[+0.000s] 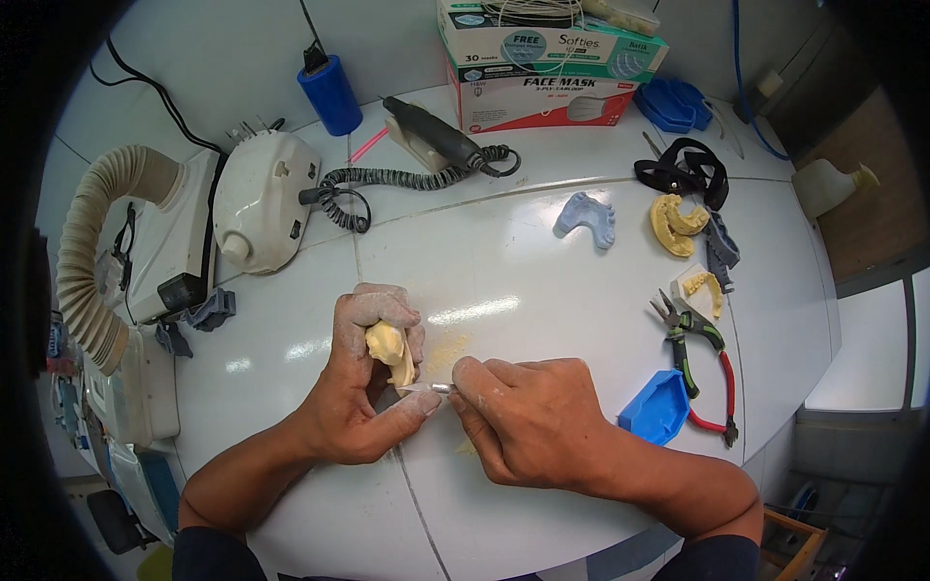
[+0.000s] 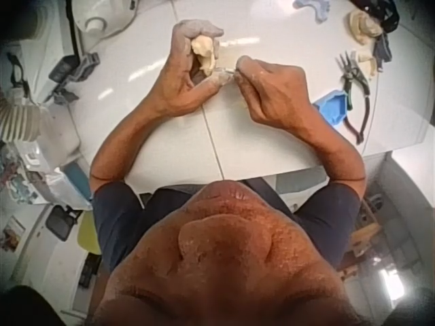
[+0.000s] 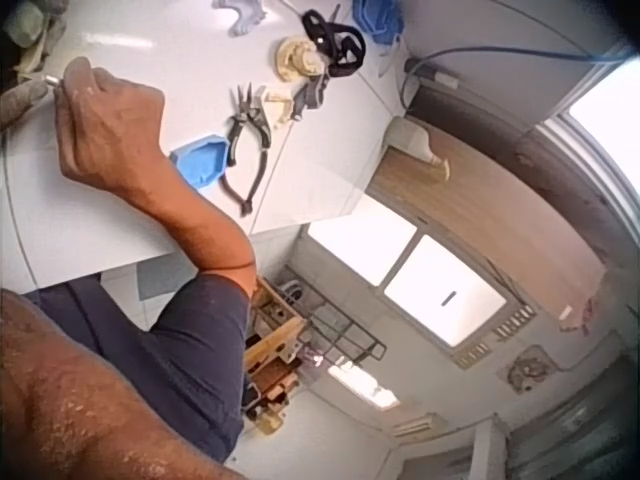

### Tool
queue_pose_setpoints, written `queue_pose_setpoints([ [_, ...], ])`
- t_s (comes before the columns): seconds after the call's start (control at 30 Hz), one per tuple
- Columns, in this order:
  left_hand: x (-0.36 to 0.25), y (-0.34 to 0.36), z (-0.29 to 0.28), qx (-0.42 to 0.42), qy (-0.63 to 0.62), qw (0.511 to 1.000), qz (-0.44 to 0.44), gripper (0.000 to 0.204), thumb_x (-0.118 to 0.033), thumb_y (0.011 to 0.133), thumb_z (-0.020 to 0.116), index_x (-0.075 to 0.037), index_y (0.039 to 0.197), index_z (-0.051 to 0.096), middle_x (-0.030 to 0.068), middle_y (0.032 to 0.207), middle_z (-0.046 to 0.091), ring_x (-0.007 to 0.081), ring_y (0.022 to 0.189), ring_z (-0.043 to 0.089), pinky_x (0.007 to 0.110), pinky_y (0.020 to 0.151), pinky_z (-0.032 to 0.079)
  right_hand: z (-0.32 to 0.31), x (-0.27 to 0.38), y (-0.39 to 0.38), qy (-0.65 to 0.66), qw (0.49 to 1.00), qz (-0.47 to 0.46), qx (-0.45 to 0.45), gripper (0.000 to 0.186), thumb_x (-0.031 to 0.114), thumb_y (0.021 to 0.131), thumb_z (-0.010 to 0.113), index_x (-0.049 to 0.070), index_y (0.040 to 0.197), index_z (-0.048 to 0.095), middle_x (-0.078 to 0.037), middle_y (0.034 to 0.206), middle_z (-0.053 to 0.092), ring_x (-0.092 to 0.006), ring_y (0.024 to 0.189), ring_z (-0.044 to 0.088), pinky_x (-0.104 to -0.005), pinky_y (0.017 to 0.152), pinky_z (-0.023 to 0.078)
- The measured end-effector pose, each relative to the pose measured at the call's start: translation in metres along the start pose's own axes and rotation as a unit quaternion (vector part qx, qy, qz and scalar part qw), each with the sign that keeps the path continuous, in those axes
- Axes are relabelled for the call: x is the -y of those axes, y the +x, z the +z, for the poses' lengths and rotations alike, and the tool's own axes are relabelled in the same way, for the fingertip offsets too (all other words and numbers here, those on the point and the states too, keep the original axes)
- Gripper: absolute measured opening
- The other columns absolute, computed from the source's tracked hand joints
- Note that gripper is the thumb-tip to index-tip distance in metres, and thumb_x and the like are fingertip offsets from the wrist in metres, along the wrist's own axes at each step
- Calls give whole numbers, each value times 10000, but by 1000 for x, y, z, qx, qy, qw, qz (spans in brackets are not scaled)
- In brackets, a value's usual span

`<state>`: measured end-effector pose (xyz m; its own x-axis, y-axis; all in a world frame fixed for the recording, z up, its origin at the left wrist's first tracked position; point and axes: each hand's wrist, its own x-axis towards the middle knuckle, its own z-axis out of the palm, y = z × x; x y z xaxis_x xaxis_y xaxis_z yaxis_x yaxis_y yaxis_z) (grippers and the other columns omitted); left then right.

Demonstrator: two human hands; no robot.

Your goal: The recorder is using a hand carving tool to refine the edges and contours of a yellow plaster dental mold.

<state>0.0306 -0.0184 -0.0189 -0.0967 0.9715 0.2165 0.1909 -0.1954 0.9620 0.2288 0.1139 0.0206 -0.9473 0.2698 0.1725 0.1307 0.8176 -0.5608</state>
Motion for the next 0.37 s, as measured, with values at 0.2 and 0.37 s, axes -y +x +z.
queue_pose_setpoints([
  [0.2,-1,-1,1,-5,-3,1000,-6,668,-31,884,754,-87,1459,420,145,1285,401,243,1150,472,384,977,444,1,2,0,-11,1000,1,-3,157,140,953,719,71,939,578,-100,705,640,-340,576,658,-437,486,474],
  [0.37,3,4,-3,11,84,992,88,624,-45,912,745,-102,1449,432,131,1244,424,264,1127,479,383,988,432,3,2,0,-20,1000,13,-4,167,145,949,732,71,950,582,-99,717,646,-342,583,664,-441,488,474],
])
